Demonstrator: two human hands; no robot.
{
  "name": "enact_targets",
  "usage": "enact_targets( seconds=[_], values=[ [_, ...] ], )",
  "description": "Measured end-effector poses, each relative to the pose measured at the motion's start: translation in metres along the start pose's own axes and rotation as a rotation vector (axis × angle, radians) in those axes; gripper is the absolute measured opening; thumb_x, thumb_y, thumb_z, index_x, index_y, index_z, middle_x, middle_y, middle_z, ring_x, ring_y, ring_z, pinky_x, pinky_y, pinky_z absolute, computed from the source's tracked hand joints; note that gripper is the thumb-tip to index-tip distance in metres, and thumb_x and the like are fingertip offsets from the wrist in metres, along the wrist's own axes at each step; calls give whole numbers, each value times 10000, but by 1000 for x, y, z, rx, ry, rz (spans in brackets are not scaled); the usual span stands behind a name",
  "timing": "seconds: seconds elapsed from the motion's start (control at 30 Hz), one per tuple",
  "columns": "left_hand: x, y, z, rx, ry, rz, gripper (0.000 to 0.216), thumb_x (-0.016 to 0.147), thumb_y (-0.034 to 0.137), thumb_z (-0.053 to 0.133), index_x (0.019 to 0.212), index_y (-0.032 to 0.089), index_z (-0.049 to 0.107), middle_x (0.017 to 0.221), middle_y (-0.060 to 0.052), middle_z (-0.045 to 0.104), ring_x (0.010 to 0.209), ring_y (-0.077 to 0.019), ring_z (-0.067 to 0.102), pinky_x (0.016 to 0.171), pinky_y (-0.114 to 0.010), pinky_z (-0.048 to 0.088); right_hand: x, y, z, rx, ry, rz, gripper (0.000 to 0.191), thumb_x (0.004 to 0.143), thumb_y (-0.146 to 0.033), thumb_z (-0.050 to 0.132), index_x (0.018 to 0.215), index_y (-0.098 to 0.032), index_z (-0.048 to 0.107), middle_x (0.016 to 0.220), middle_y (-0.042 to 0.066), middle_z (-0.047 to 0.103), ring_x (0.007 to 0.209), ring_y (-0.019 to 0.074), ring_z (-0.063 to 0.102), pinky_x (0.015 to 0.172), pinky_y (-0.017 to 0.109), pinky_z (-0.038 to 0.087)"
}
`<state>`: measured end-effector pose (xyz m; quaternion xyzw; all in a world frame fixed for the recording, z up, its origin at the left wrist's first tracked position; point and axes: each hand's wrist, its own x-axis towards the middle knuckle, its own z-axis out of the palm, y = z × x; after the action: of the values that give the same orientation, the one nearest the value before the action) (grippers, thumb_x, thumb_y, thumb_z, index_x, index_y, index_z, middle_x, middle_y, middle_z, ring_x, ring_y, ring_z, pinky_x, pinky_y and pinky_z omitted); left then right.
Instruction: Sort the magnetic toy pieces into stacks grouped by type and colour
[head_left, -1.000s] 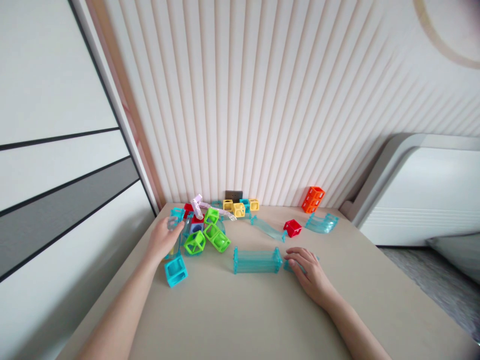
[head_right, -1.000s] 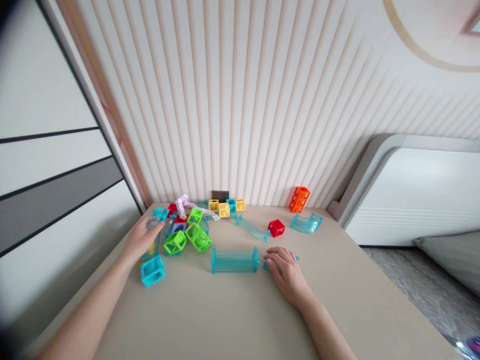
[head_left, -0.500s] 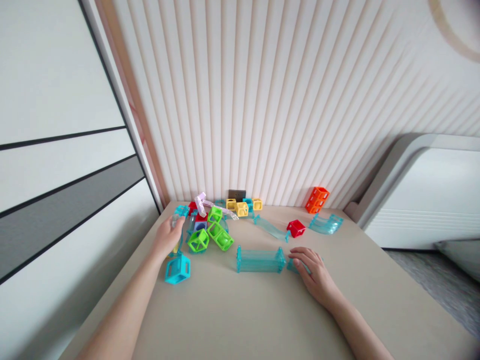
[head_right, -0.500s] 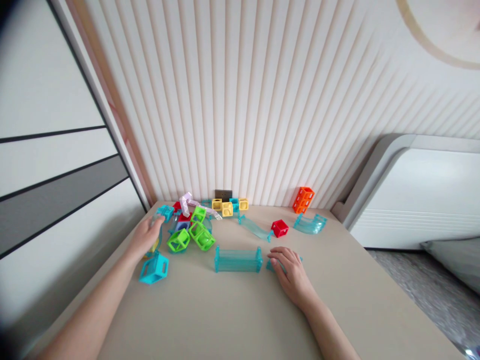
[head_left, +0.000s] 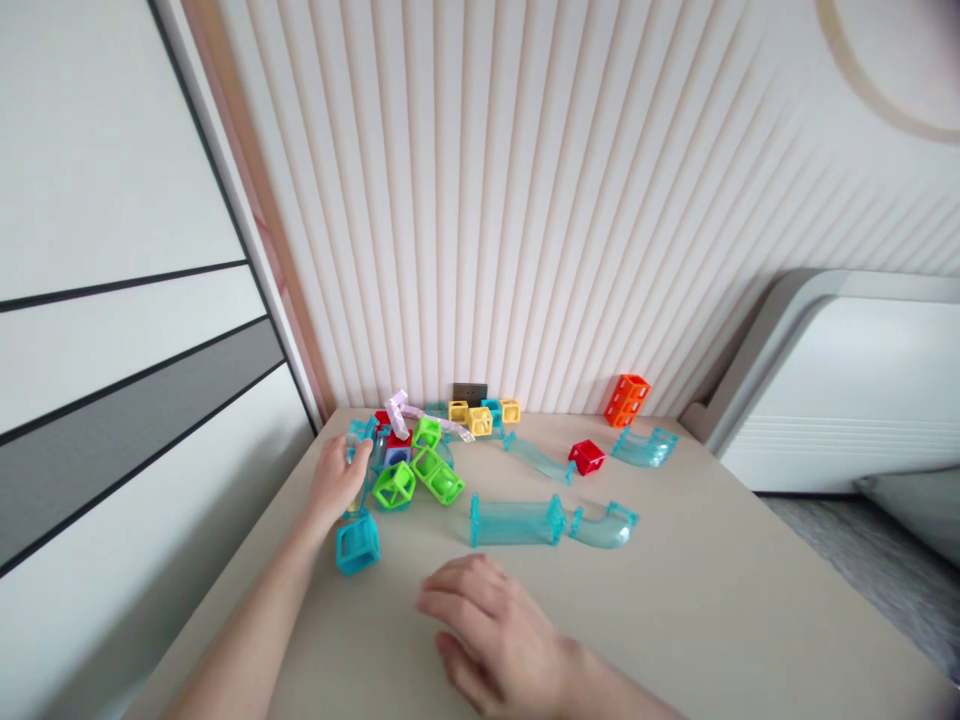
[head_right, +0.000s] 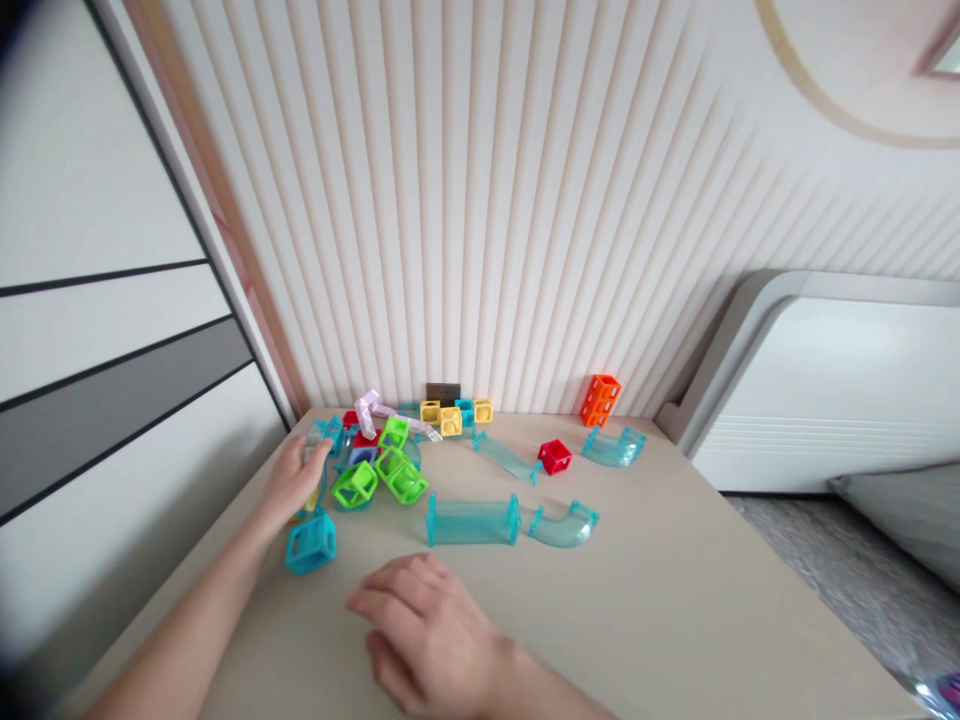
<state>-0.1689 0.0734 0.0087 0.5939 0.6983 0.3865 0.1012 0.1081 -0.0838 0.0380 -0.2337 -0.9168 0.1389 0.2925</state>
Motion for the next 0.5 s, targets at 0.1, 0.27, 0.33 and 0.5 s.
enact_targets(
  seconds=[0.1, 0.27, 0.33, 0.5],
  values=[
    [-2, 0, 1, 11, 10, 37, 338, 844, 511, 394, 810, 218, 558, 948, -124, 653, 1050, -305, 626, 964, -405, 487, 41, 1, 36, -156, -55, -128, 462, 968, -302, 453, 1416, -199, 405, 1407, 99, 550, 1256, 223, 507, 1040, 387, 436],
    [-6, 4, 0, 24, 39, 85, 332, 838, 526, 383, 808, 229, 527, 949, -126, 642, 1031, -299, 628, 955, -398, 491, 75, 16, 72, -299, -72, -128, 544, 977, -349, 459, 1479, -177, 337, 1542, 85, 404, 1388, 227, 364, 1167, 410, 295],
    [-7, 5, 1, 35, 41, 97, 334, 837, 537, 381, 794, 233, 512, 927, -123, 640, 1010, -304, 632, 940, -408, 495, 78, 17, 81, -303, -42, -100, 543, 973, -360, 464, 1463, -149, 359, 1539, 111, 400, 1379, 235, 381, 1159, 389, 316],
    [-8, 6, 3, 52, 37, 66, 343, 847, 561, 382, 778, 245, 494, 843, -95, 644, 940, -309, 646, 891, -412, 500, 75, 19, 97, -329, -5, -61, 413, 1002, -290, 432, 1368, -102, 468, 1396, 124, 546, 1337, 229, 438, 1164, 340, 326]
  ],
)
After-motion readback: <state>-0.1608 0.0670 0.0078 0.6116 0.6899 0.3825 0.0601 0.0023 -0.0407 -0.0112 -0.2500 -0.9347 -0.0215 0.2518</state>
